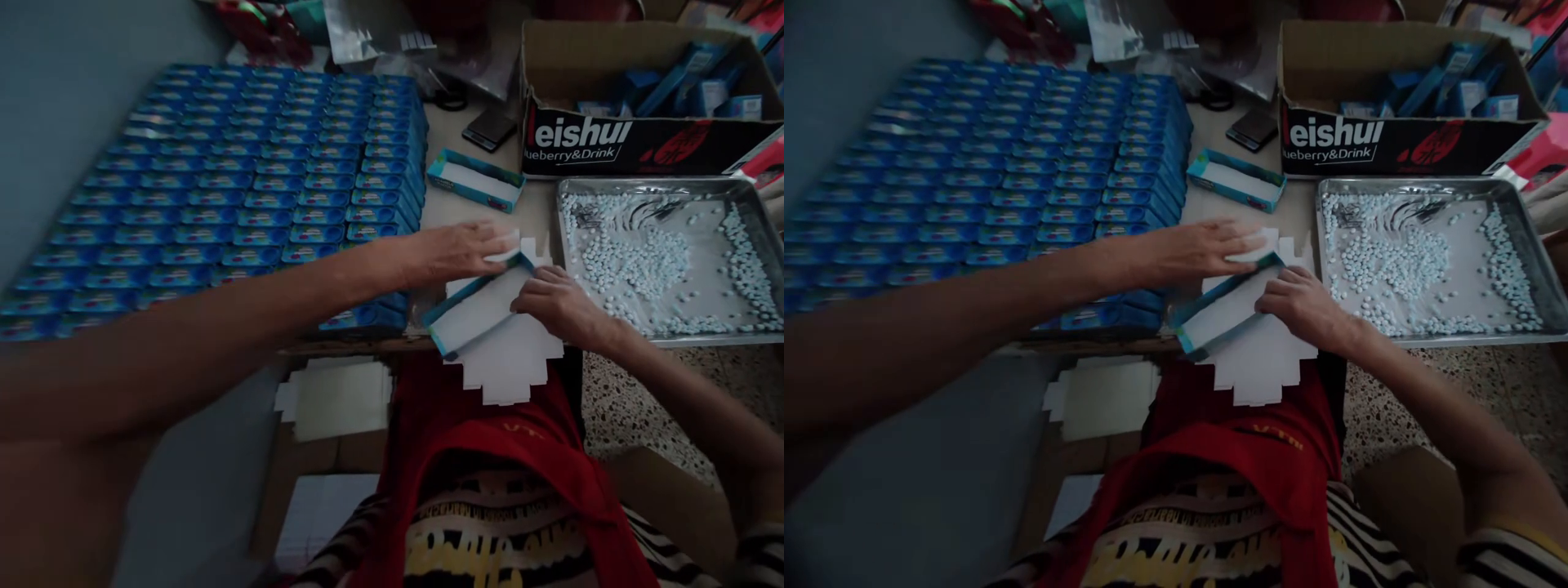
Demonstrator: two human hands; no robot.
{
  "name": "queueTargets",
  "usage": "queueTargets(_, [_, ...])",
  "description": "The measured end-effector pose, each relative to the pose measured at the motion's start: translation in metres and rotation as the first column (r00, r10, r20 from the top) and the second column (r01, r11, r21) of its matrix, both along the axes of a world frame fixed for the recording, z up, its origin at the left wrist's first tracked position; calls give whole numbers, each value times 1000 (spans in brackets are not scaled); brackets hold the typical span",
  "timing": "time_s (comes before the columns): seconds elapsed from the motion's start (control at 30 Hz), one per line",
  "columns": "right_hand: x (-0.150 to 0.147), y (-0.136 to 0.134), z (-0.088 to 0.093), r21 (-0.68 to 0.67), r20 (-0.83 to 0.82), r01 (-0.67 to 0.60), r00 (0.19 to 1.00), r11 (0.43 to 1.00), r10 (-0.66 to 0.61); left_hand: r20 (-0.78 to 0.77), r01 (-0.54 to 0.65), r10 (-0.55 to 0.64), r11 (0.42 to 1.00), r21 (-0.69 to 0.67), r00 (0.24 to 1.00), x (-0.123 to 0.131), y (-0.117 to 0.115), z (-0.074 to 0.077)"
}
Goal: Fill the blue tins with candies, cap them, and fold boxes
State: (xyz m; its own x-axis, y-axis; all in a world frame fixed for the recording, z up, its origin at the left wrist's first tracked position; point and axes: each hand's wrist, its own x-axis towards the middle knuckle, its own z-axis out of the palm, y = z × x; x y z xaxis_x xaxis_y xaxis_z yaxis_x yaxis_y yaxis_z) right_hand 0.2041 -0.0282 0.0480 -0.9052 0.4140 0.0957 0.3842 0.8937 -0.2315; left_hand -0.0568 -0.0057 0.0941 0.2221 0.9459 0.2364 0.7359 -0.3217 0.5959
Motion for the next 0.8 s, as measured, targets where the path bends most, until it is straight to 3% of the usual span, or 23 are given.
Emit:
queueTargets(0.07, [-8, -20, -22, 29, -19, 129, 992, 991, -128, -164, 166, -168, 986, -23, 972, 6, -35, 5])
queueTargets(0.1, [-12, -29, -31, 35, -21, 180, 983, 983, -180, -215, 171, -165, 985, 8, 962, 9, -59, 0])
queueTargets(0.17, [-21, -42, -45, 24, -24, 242, 970, 970, -242, -296, 95, -62, 990, 99, 953, 16, -108, -28])
queueTargets(0.23, [-30, -45, -54, -20, -40, 280, 959, 960, -280, -276, -25, 77, 982, 188, 958, 20, -144, -71])
queueTargets(0.27, [-34, -44, -57, -51, -52, 294, 954, 954, -296, -225, -94, 153, 963, 252, 962, 21, -155, -94])
queueTargets(0.33, [-40, -39, -61, -78, -67, 331, 940, 940, -336, -96, -144, 183, 936, 321, 978, 20, -161, -135])
queueTargets(0.43, [-44, -41, -67, 34, -50, 397, 917, 917, -395, -34, -124, 139, 953, 276, 990, 13, -150, -165])
queueTargets(0.57, [-43, -63, -75, 172, 17, 374, 924, 911, -382, -149, -44, 75, 978, 202, 986, 3, -141, -159])
queueTargets(0.67, [-42, -73, -79, 177, 63, 382, 915, 907, -398, -282, -61, 100, 987, 146, 954, 3, -140, -146])
queueTargets(0.8, [-46, -67, -76, 150, 124, 397, 901, 905, -416, -420, -39, 34, 999, -5, 907, 6, -132, -133])
